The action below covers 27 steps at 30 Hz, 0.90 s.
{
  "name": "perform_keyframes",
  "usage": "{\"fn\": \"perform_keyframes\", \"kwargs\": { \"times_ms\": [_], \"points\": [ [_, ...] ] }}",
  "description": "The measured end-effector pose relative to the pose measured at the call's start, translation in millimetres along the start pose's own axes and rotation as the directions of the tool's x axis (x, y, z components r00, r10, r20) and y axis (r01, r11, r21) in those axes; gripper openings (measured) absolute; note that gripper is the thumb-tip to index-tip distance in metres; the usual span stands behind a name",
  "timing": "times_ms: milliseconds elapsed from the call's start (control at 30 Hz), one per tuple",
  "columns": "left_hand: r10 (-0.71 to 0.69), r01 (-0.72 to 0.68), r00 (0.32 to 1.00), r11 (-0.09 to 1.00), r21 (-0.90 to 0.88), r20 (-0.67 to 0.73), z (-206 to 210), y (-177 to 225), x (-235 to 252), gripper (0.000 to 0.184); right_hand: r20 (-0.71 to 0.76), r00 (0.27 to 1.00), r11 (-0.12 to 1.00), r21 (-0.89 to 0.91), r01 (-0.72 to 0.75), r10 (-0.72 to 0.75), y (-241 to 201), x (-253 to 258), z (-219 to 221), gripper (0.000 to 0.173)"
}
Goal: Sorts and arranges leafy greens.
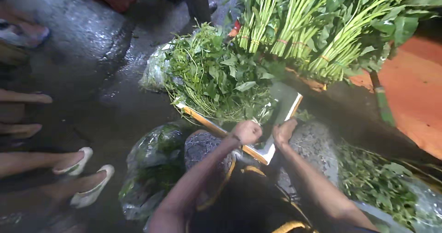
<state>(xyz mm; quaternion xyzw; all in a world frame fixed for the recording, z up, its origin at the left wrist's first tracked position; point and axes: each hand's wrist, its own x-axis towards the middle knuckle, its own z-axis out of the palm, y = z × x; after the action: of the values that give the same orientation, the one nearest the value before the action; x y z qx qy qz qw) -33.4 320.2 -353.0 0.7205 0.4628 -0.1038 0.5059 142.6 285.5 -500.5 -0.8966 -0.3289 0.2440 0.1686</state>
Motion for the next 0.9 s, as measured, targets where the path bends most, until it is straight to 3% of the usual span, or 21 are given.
{"fn": "perform_keyframes", "kwargs": {
  "times_ms": [67, 133, 167, 300, 367, 467, 600, 733, 833, 900],
  "points": [
    [-0.298, 0.268, 0.954, 0.895, 0.356, 0.032, 0, -15, 39, 0.029, -0.005, 1.000, 1.000, 0.023, -0.005, 0.005, 0, -1, -2, 0.077],
    [-0.452, 0.440, 0.885, 0.735, 0.516, -0.111, 21, -47, 74, 0.029, 0.009, 1.000, 0.999, 0.038, -0.011, 0.011, 1, -4, -4, 0.077],
    [-0.473, 0.492, 0.862, 0.698, 0.520, -0.181, 28, -63, 87, 0.032, 0.016, 1.000, 0.999, 0.044, -0.016, 0.016, 1, -4, -5, 0.077],
    [-0.489, 0.607, 0.788, 0.718, 0.341, -0.374, 33, -96, 113, 0.044, 0.046, 0.998, 0.997, 0.068, -0.036, 0.033, 1, -1, -8, 0.076],
    [-0.470, 0.608, 0.793, 0.660, 0.442, -0.389, 35, -110, 118, 0.039, 0.056, 0.997, 0.997, 0.064, -0.050, 0.046, 3, 1, -6, 0.075],
    [-0.348, 0.481, 0.875, 0.537, 0.693, -0.337, 28, -123, 121, 0.037, 0.087, 0.994, 0.993, 0.086, -0.080, 0.072, 1, 4, -11, 0.076],
    [-0.315, 0.361, 0.922, 0.481, 0.799, -0.226, 15, -109, 115, 0.035, 0.155, 0.986, 0.989, 0.119, -0.087, 0.068, 2, 3, -17, 0.071],
    [-0.279, 0.273, 0.951, 0.556, 0.785, -0.134, -16, -63, 92, 0.036, 0.202, 0.975, 0.990, 0.085, -0.110, 0.091, -2, 4, -25, 0.071],
    [-0.211, 0.287, 0.958, 0.707, 0.647, -0.194, -56, -35, 58, 0.040, 0.181, 0.978, 0.984, 0.123, -0.129, 0.105, 0, 1, -21, 0.072],
    [-0.084, 0.222, 0.957, 0.826, 0.519, -0.276, -89, -24, 31, 0.038, 0.153, 0.983, 0.982, 0.142, -0.128, 0.106, 2, 0, -19, 0.074]
  ]
}}
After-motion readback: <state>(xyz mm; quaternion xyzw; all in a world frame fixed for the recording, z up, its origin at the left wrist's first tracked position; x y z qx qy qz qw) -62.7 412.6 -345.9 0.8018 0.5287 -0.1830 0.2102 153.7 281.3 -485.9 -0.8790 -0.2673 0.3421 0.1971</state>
